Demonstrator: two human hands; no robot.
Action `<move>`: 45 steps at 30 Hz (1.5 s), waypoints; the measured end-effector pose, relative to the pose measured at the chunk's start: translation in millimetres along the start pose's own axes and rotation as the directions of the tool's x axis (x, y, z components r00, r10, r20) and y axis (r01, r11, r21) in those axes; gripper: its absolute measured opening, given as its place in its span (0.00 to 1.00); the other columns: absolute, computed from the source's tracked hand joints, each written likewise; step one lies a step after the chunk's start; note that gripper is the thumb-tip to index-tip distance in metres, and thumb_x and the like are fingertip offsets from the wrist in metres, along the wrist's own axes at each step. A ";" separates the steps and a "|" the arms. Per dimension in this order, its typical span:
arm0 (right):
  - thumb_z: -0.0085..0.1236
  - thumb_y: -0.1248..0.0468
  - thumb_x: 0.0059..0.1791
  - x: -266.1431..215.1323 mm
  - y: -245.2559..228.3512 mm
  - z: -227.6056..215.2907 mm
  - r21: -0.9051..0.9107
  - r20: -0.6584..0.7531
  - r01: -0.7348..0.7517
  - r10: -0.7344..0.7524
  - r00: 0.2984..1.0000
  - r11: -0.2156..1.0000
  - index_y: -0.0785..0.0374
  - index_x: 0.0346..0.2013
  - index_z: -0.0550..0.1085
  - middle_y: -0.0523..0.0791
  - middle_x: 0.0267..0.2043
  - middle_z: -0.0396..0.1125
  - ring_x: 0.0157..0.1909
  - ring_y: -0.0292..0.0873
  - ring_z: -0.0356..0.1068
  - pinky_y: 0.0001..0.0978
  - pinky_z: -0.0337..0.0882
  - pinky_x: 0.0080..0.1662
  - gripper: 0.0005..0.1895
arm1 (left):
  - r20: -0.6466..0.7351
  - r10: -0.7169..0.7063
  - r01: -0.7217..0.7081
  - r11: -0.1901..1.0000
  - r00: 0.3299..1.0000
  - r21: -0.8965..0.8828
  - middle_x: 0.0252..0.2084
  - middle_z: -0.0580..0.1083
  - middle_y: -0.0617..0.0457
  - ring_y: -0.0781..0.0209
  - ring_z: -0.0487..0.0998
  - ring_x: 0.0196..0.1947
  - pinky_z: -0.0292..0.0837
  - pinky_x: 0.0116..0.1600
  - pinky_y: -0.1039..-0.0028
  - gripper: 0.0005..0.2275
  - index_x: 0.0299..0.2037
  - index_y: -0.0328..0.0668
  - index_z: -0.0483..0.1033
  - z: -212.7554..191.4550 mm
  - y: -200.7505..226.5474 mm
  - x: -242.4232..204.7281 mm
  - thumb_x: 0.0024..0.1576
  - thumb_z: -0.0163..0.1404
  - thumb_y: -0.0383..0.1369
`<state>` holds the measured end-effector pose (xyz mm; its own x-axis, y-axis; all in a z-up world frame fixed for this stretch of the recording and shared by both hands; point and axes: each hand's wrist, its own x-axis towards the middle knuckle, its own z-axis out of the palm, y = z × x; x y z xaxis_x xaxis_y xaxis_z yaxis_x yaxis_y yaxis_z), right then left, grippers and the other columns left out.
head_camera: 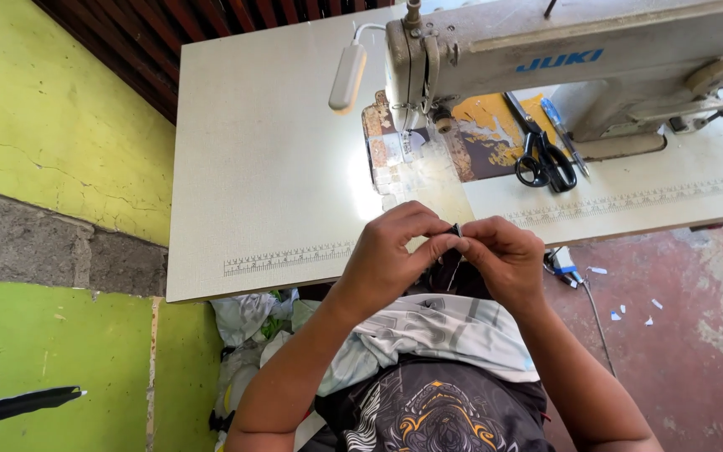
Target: Trimming a black fabric strip and sewing it onto a light-colored jersey using an industrial sewing machine.
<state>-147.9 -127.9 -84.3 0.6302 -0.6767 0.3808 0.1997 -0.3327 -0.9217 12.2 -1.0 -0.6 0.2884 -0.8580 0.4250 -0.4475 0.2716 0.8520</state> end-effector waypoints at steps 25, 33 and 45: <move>0.64 0.52 0.47 -13.7 -61.0 -19.5 -0.275 0.614 0.526 -0.275 0.740 0.805 0.60 0.22 0.72 0.45 0.43 0.69 0.52 0.51 0.69 0.44 0.70 0.53 0.18 | -0.226 -0.500 0.139 0.592 0.836 -0.794 0.37 0.78 0.48 0.59 0.78 0.39 0.75 0.47 0.76 0.04 0.39 0.34 0.78 -114.5 -116.2 3.7 0.61 0.50 0.25; 0.60 0.58 0.49 -15.1 -30.7 -28.3 -0.371 0.579 0.277 -0.012 0.815 0.886 0.57 0.30 0.82 0.40 0.34 0.67 0.40 0.41 0.67 0.35 0.67 0.42 0.08 | -0.364 -0.610 -0.034 0.483 0.704 -0.875 0.35 0.73 0.48 0.57 0.76 0.38 0.76 0.46 0.70 0.02 0.34 0.38 0.74 -114.5 -122.7 -0.1 0.58 0.50 0.27; 0.59 0.58 0.49 -16.7 -25.5 -28.8 -0.286 0.536 -0.013 0.171 0.827 0.958 0.62 0.29 0.80 0.42 0.31 0.78 0.38 0.41 0.77 0.36 0.75 0.43 0.10 | -0.378 -0.576 0.003 0.551 0.725 -0.834 0.37 0.73 0.55 0.66 0.74 0.41 0.73 0.47 0.77 0.04 0.36 0.46 0.76 -117.6 -115.1 -12.4 0.58 0.57 0.34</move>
<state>-185.2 -127.1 -65.0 0.9573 -0.2643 0.1170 -0.0314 -0.4976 -0.8669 159.6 29.6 -67.9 0.7864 -0.6142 -0.0666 0.4605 0.5108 0.7260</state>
